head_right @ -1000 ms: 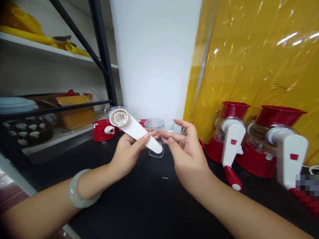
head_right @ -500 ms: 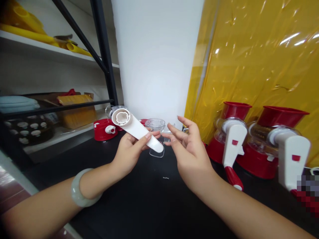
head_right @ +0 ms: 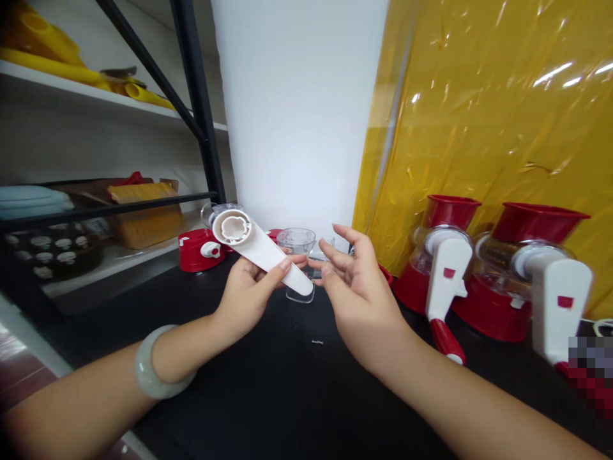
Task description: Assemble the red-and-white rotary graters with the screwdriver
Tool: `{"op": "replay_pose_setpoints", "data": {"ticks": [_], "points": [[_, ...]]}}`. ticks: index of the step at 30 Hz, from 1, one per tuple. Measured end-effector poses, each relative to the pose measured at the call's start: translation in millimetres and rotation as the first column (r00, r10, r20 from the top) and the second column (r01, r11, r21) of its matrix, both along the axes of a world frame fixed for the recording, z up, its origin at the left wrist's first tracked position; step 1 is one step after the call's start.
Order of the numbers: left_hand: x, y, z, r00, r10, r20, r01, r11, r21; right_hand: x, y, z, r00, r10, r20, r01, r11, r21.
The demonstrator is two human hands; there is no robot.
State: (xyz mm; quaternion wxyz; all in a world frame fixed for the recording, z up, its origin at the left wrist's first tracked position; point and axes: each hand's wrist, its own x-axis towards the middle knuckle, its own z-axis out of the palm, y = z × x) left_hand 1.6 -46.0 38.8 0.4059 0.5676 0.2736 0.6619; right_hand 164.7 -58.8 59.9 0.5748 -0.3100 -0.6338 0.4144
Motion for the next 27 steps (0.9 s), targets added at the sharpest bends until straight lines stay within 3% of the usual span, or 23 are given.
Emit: {"op": "replay_pose_setpoints", "data": {"ticks": [17,27], "points": [[4,-7,4.0,0.999,0.014,0.042,-0.011,0.997,-0.072,4,12,0.6,0.997,0.004,-0.079,-0.009,0.998,-0.069],[0,3,5.2,0.992,-0.026,0.125,0.042,0.991,-0.129,5,5,3.0,0.999,-0.008,-0.042,0.011,0.998,0.067]]}}
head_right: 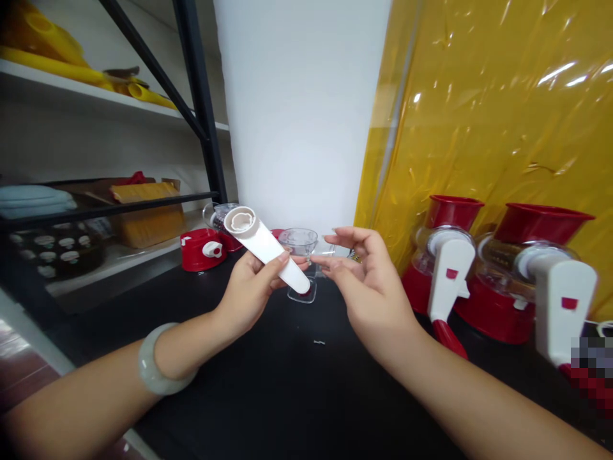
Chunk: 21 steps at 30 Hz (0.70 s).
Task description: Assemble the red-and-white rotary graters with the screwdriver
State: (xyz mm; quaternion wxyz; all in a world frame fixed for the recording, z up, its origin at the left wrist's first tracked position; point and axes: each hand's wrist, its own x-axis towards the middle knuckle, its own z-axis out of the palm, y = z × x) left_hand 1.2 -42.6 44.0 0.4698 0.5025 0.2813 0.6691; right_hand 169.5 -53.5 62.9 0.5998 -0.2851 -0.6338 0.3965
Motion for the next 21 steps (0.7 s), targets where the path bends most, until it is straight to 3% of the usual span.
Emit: {"op": "replay_pose_setpoints", "data": {"ticks": [9,15,21], "points": [[1,-2,-5.6,0.997,-0.078,-0.017,0.078,0.997,-0.020,-1,6,-4.6,0.999,0.042,0.021,-0.041,0.999,-0.024],[1,-4,-3.7,0.996,-0.085,-0.010,0.084,0.996,-0.023,2,9,-2.7,0.997,-0.023,0.068,0.024,1.000,-0.020],[1,-5,-1.8,0.995,-0.097,0.001,0.097,0.995,-0.034,6,13,-4.2,0.948,-0.165,0.274,0.152,0.986,0.066]]}}
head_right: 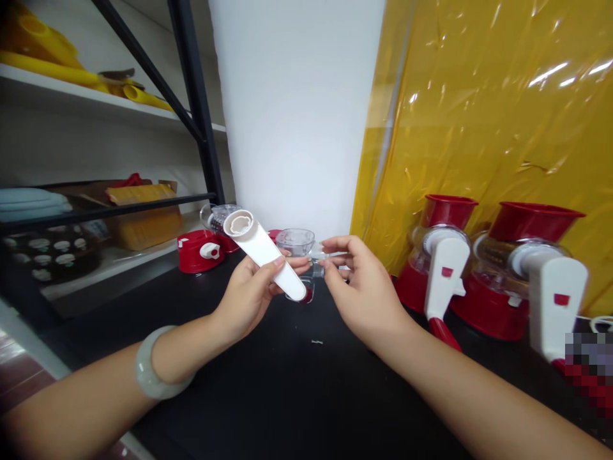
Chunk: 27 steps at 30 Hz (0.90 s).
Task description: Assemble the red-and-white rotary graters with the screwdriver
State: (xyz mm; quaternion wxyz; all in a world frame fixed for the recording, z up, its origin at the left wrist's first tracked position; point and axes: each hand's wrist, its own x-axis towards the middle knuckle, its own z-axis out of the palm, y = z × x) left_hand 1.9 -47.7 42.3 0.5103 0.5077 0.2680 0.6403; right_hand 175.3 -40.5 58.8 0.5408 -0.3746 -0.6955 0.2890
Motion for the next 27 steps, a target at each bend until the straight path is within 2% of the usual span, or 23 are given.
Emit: {"op": "replay_pose_setpoints", "data": {"ticks": [3,7,10,13,15,20,27], "points": [[0,-2,-0.2,0.999,-0.035,-0.008,0.035,0.999,-0.022,0,3,-1.3,0.995,-0.036,0.098,0.037,0.999,-0.007],[0,-5,-0.5,0.993,-0.112,-0.021,0.111,0.993,-0.050,-1,5,-5.2,0.985,0.017,0.170,-0.018,1.000,0.005],[0,-6,-1.2,0.982,-0.188,0.016,0.188,0.980,-0.062,-2,4,-9.4,0.978,-0.005,0.208,-0.013,0.996,0.086],[1,-7,-2.8,0.961,-0.272,0.056,0.276,0.959,-0.066,-3,1,-13.6,0.967,-0.094,0.237,0.047,0.979,0.197],[1,-7,-3.5,0.952,-0.299,0.062,0.303,0.950,-0.071,-3,1,-15.7,0.960,-0.140,0.244,0.084,0.971,0.225],[-2,-6,0.4,0.970,-0.236,0.063,0.239,0.969,-0.059,3,11,-15.3,0.968,-0.216,0.127,0.187,0.960,0.209],[-5,-6,8.4,0.986,-0.159,0.043,0.160,0.986,-0.041,4,13,2.1,0.989,-0.108,0.102,0.089,0.981,0.171]]}}
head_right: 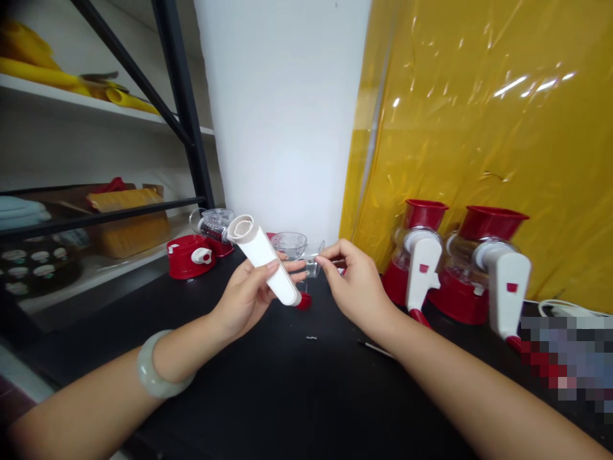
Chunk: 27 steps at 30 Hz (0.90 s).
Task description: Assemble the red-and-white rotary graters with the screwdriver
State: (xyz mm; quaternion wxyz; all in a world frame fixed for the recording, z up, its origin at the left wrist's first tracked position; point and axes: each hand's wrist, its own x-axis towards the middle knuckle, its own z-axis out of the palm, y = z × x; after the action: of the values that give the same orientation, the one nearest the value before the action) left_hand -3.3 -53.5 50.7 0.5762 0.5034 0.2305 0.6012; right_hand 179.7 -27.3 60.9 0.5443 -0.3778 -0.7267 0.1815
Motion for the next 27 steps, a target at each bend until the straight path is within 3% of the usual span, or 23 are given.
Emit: {"op": "replay_pose_setpoints", "data": {"ticks": [3,5,8,11,14,19,23,27], "points": [[-2,0,3.2,0.999,0.049,-0.015,-0.049,0.999,0.016,4,0,8.1,0.999,-0.005,0.042,0.004,0.999,0.036],[-5,0,5.3,0.997,0.063,-0.033,-0.062,0.997,0.046,9,-1,5.0,0.981,-0.009,0.194,0.009,1.000,0.002],[-8,1,7.4,0.994,0.019,-0.111,-0.010,0.996,0.083,17,-4,-15.9,0.855,0.105,0.507,-0.046,0.991,-0.127],[-8,2,6.6,0.969,-0.063,-0.241,0.078,0.996,0.053,17,-12,-42.8,0.764,0.179,0.619,-0.085,0.980,-0.178],[-6,2,3.2,0.929,-0.152,-0.336,0.162,0.987,0.001,12,-17,-59.8,0.729,0.183,0.660,-0.093,0.981,-0.170],[-4,-2,1.8,0.893,-0.156,-0.423,0.171,0.985,-0.002,-1,-10,-69.3,0.711,0.191,0.677,-0.121,0.981,-0.150],[-4,-4,5.1,0.872,-0.198,-0.447,0.218,0.976,-0.008,-5,-5,-72.5,0.732,0.188,0.654,-0.135,0.982,-0.131],[-4,-3,5.1,0.871,-0.209,-0.444,0.212,0.976,-0.043,-3,-12,-64.5,0.786,0.168,0.595,-0.128,0.986,-0.109]]}}
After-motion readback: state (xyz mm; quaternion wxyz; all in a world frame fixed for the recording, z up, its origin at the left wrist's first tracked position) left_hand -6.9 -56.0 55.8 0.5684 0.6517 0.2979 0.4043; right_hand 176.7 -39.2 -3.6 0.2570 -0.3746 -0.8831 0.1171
